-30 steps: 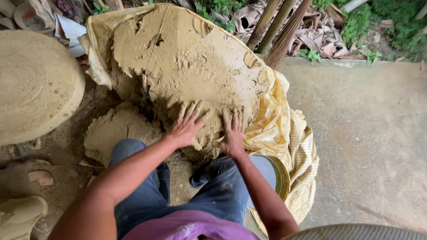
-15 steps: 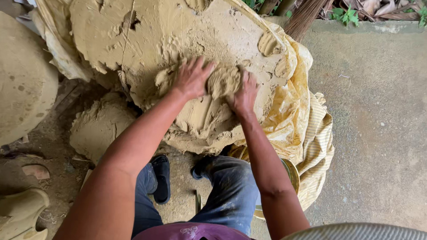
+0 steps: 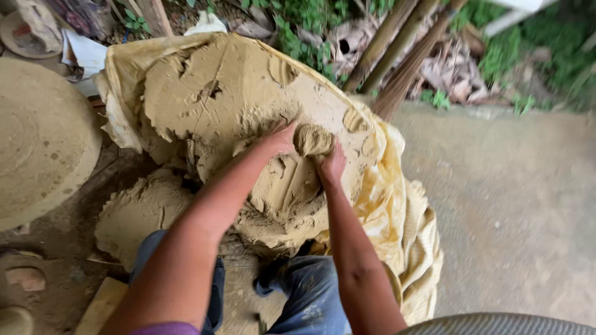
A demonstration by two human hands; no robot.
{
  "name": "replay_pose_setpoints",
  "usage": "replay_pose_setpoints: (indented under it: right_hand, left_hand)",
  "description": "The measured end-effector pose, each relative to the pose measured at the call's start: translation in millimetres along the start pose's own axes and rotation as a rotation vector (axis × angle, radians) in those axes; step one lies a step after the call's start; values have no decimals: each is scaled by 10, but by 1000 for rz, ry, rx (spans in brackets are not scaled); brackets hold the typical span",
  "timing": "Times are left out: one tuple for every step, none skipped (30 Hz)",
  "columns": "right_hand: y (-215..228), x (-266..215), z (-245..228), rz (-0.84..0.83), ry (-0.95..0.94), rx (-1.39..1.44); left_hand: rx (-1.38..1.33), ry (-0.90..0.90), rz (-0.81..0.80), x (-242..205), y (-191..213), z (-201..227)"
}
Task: The person kneads a large mass of clay by hand on a plastic-covered surface, repeatedly pushing, pulling, and tearing off smaller pieces of the material.
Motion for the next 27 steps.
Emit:
replay_pose_setpoints:
  right_hand:
    - [45, -74, -93, 27, 9, -32]
    - [64, -52, -168, 54, 19, -63]
    - [59, -13, -244, 51, 22, -54]
    - [37, 69, -222, -26, -95, -63]
    - [37, 34, -174, -113, -219, -77]
    - [55, -26, -178, -125, -221, -74]
    - [23, -5, -130, -178, -292, -65]
    - [-23, 12, -60, -232, -362, -55]
    - [-62, 45, -11, -225, -357, -50]
    - [-103, 73, 12, -153, -290, -24]
    - [-129, 41, 72, -89, -230, -3]
    - [-179, 43, 171, -90, -233, -4]
    - [-200, 26, 221, -82, -186, -71]
    - [-210, 8, 241, -75, -139, -138]
    - [-226, -20, 253, -81, -147, -137]
    - [-255, -66, 309, -172, -296, -116]
    - [-286, -8, 316, -247, -436, -89]
    - [-272, 57, 240, -237, -434, -82]
    - [-255, 38, 199, -219, -485, 21]
    - [-235, 26, 173, -202, -535, 124]
    - [-202, 27, 142, -198, -540, 129]
    - [-167, 39, 108, -200, -516, 99]
    - [-148, 71, 71, -204, -487, 70]
    - [-133, 86, 51, -202, -488, 76]
    - [-115, 84, 36, -207, -486, 89]
    - [-106, 85, 22, -213, -485, 102]
    - [-100, 79, 18, -216, -493, 103]
  left_hand:
    - [-131, -19, 82, -90, 174, -50]
    - [-290, -31, 214, -169, 400, -153]
    - [-422, -47, 350, -342, 559, -288]
    - [-419, -56, 489, -544, 676, -425]
    - [-325, -52, 562, -779, 650, -509]
    - [-68, -29, 495, -968, 487, -492]
    - [438, -29, 380, -1069, 348, -455]
    - [603, -61, 290, -1197, 158, -404]
    - [618, -85, 277, -1310, 22, -350]
    - [569, -117, 377, -1381, -10, -310]
    - [489, -174, 520, -1435, -18, -274]
    - [426, -228, 658, -1449, 5, -244]
    - [437, -223, 640, -1390, -1, -235]
    - [482, -170, 515, -1253, -28, -231]
    - [617, -51, 107, -1116, -213, -308]
    - [617, -53, 98, -1056, -261, -268]
    - [599, 4, 46, -930, -252, -284]
    - [581, 61, -5, -811, -242, -321]
    - [587, 59, -6, -707, -240, -336]
    - [492, 89, 33, -618, -198, -357]
    - [398, 118, 70, -596, -151, -355]
    - [405, 116, 67, -643, -100, -337]
    - [294, 108, -16, -742, -45, -348]
    - [183, 101, -98, -859, 18, -317]
    - [191, 100, -100, -975, 112, -245]
    - [101, 65, -90, -1106, 204, -169]
    - [4, 31, -86, -1268, 253, -93]
Point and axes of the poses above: each hand's wrist, its own x-axis towards the middle knuckle, its own y-axis out of the back of the hand, z = x × y, the point moved 5 cm from there along x, towards the middle knuckle, and after that the axes turned 2 degrees about -z, right-handed, at the moved point
